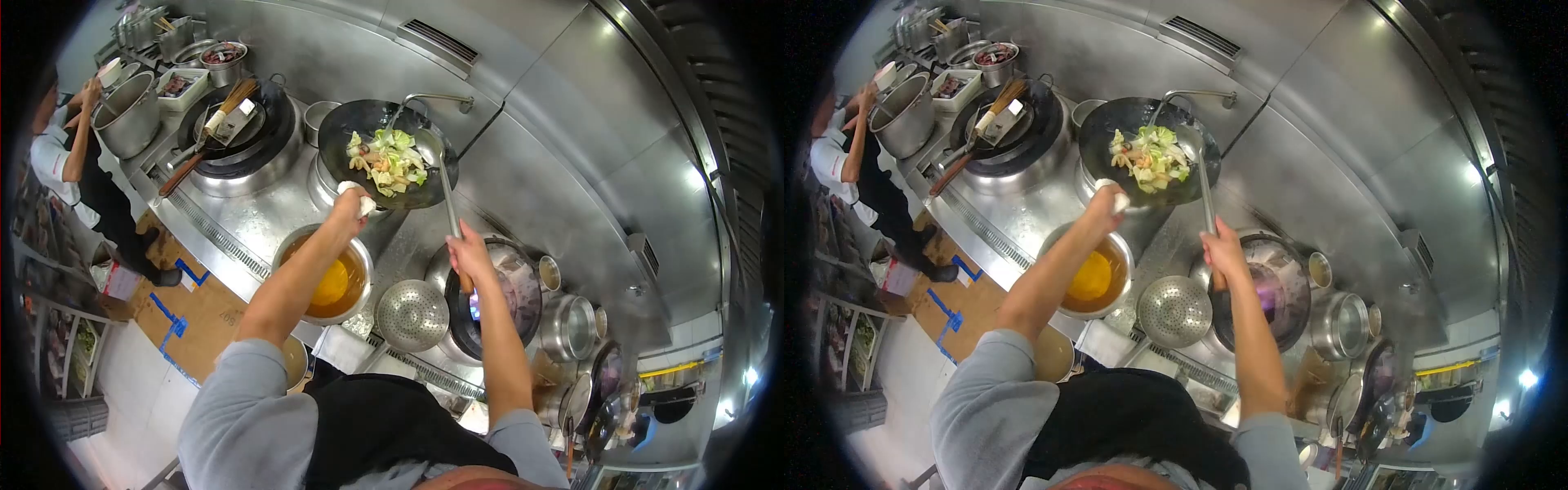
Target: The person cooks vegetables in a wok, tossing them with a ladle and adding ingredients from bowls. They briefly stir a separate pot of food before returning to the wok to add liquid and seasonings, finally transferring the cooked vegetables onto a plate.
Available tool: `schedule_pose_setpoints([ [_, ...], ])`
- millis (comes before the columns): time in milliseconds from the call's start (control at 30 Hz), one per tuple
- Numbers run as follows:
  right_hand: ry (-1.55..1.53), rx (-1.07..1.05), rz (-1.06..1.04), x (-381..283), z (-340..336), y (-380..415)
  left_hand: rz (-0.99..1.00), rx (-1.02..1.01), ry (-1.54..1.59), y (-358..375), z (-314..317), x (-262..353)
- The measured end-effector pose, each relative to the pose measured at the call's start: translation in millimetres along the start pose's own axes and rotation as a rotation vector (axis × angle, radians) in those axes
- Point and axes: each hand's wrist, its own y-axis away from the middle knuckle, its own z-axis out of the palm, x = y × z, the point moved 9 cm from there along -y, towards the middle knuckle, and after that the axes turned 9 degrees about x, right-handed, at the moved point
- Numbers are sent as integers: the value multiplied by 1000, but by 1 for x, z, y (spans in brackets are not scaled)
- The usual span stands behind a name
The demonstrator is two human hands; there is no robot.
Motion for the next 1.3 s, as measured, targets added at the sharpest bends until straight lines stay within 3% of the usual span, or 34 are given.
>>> schedule_pose_setpoints([
  [67, -75, -5, 120, 7, 25, -21, -7, -56, -15, 1, 1, -1],
  [267, 45, -139, -15, 7, 85, 43, -8, 32, -11, 8, -9, 14],
  [400, 123, -134, -61, -3, 80, -15, -4, 54, -40, 11, -18, 13],
  [500, -71, 0, -17, -27, 72, -51, -2, 31, -49, 4, -23, 9],
  [600, 30, 17, -60, -30, 82, -100, 3, 9, -61, -2, -20, 2],
  [700, 93, -67, -10, -28, 99, -98, 15, 8, -56, -2, -15, -2],
  [733, 204, -122, -74, -26, 104, -95, 18, 11, -51, -2, -14, -3],
  [833, 609, -12, -781, -8, 98, -77, 8, 57, -50, 0, -17, 0],
  [867, 696, -145, -486, -29, 87, -35, -10, 58, -42, -1, -21, -1],
  [1000, 957, -115, -569, -35, 24, 27, -54, 57, -3, -9, -29, -2],
  [1067, 963, -67, -428, -25, 0, 53, -67, 43, 12, -8, -33, -2],
  [1133, 782, -80, -344, -27, -24, 91, -39, 42, 14, -12, -36, 0],
  [1200, 712, -114, -390, -20, -42, 126, -24, 44, 1, -14, -37, 1],
  [1300, 622, -204, -353, -7, -43, 120, 13, 96, -31, -12, -36, 4],
])
